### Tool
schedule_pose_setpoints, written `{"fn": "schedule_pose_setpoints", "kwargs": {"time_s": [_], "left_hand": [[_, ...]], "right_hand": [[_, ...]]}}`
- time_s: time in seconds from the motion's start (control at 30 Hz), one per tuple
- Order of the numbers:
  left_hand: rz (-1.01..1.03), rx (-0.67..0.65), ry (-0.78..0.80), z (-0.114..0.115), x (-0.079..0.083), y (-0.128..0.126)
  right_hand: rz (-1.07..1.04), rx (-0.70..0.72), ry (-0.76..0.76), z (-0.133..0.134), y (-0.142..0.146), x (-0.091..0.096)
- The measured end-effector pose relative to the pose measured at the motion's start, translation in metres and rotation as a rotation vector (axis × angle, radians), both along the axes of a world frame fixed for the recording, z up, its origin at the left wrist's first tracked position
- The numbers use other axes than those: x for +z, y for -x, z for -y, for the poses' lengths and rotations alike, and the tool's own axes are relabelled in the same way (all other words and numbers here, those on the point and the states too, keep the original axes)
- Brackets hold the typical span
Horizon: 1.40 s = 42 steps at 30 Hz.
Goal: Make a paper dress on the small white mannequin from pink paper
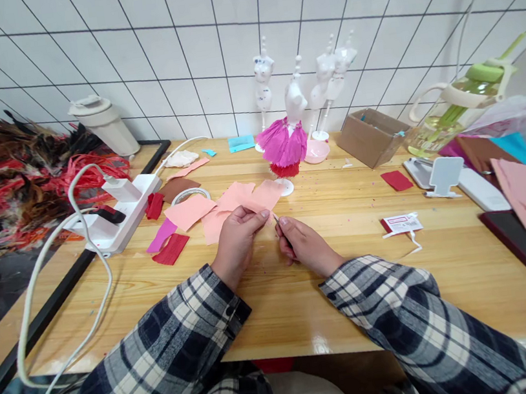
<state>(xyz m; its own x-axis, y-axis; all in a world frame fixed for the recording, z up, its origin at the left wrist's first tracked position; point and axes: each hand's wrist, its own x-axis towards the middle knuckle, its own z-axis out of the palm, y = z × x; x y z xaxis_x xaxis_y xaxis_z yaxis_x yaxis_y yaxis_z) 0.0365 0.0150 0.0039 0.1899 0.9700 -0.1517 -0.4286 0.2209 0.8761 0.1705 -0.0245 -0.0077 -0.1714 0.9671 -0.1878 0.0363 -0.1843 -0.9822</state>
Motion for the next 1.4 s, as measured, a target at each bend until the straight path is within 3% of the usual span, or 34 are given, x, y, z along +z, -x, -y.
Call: {"fn": "schedule_pose_setpoints", "kwargs": {"time_s": [0.63, 0.87, 1.4], "left_hand": [[-0.006, -0.009, -0.032, -0.001, -0.0027, 0.0003], [0.046, 0.089, 0.006, -0.0048, -0.0035, 0.0001], [-0.047, 0.069, -0.01, -0.0055, -0.0069, 0.0022]], "right_hand": [[0.005, 0.003, 0.018, -0.001, -0.0004, -0.0017], [0.019, 0.026, 0.006, 0.0002, -0.0011, -0.0022], [0.029, 0.036, 0.024, 0.0002, -0.0002, 0.001]]}}
